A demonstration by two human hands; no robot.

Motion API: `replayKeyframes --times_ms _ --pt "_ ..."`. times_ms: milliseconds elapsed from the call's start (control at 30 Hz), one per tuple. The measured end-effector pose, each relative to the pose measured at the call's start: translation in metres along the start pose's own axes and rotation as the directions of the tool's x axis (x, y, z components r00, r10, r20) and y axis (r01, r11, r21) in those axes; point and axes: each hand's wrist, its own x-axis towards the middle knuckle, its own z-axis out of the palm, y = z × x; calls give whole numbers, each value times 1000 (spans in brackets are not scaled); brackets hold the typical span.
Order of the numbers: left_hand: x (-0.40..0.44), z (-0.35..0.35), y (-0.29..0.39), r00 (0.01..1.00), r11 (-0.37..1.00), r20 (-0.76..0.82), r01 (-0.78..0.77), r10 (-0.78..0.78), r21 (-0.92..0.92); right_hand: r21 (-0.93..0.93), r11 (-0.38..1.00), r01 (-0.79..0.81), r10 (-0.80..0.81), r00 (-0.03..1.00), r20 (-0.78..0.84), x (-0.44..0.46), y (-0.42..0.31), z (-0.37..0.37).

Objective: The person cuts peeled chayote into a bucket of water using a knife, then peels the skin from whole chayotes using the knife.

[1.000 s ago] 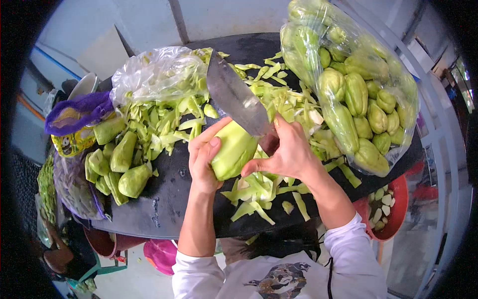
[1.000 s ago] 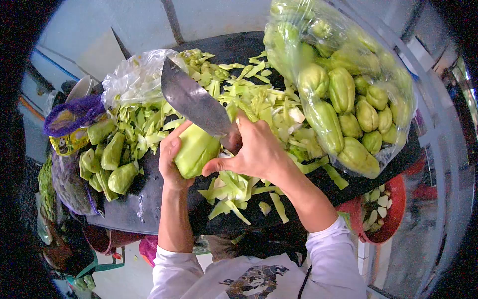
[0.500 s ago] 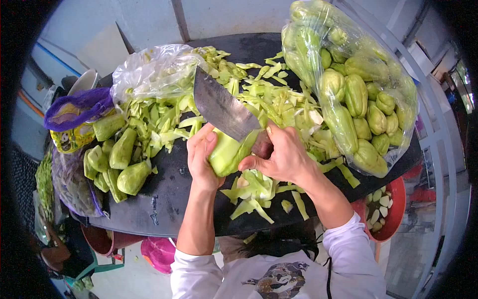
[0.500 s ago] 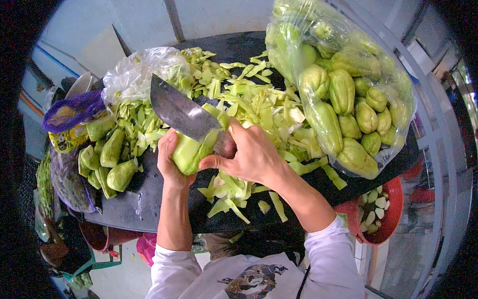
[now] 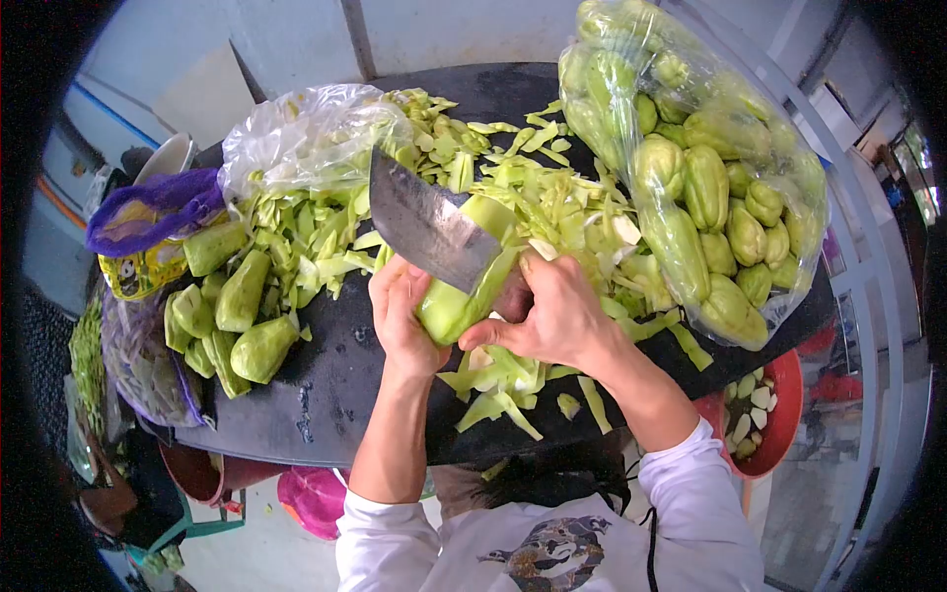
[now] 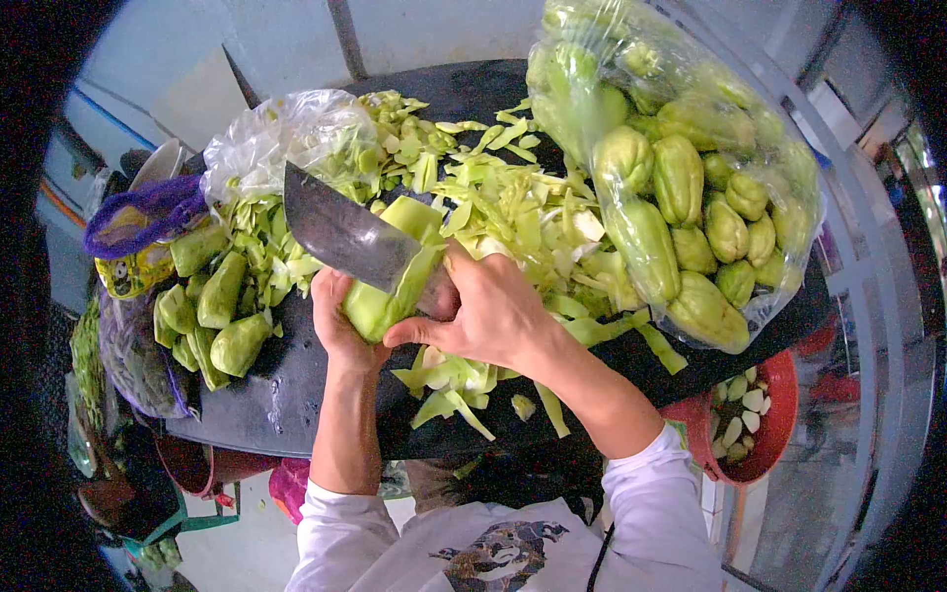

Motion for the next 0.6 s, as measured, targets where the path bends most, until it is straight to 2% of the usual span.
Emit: replayKeyframes --times_ms 33,167,233,267,333,367,433,533,567,600 --pt "0 -1 -2 1000 998 -8 -7 6 -56 0 1000 0 0 1000 0 -1 1 1" --pt "-1 3 1 999 999 -27 25 -26 -41 -45 997 61 -65 994 -87 -1 4 3" --pt "-2 2 2 1000 991 -7 0 1 134 -50 994 98 -102 989 -103 -2 2 1" --pt "-3 2 -3 1000 991 -9 0 2 133 -45 996 74 -77 993 -88 -3 0 1" --pt "-6 2 -14 979 984 -182 -65 96 168 -36 998 51 -53 996 -68 -3 1 3" --pt "-5 1 -15 979 984 -183 -61 93 170 -60 997 54 -58 996 -68 -3 6 6" --pt "-1 2 -11 986 979 -76 -135 148 154 -86 995 56 -62 995 -73 -3 8 9" --pt "0 11 -3 992 988 -90 -79 91 132 -136 984 112 -120 991 -56 -3 6 10" --pt "1 8 -3 995 985 8 -103 103 140 -81 990 112 -119 989 -90 -2 6 9" --pt "1 13 3 994 984 9 -106 106 141 -26 993 114 -117 985 -124 1 6 8"
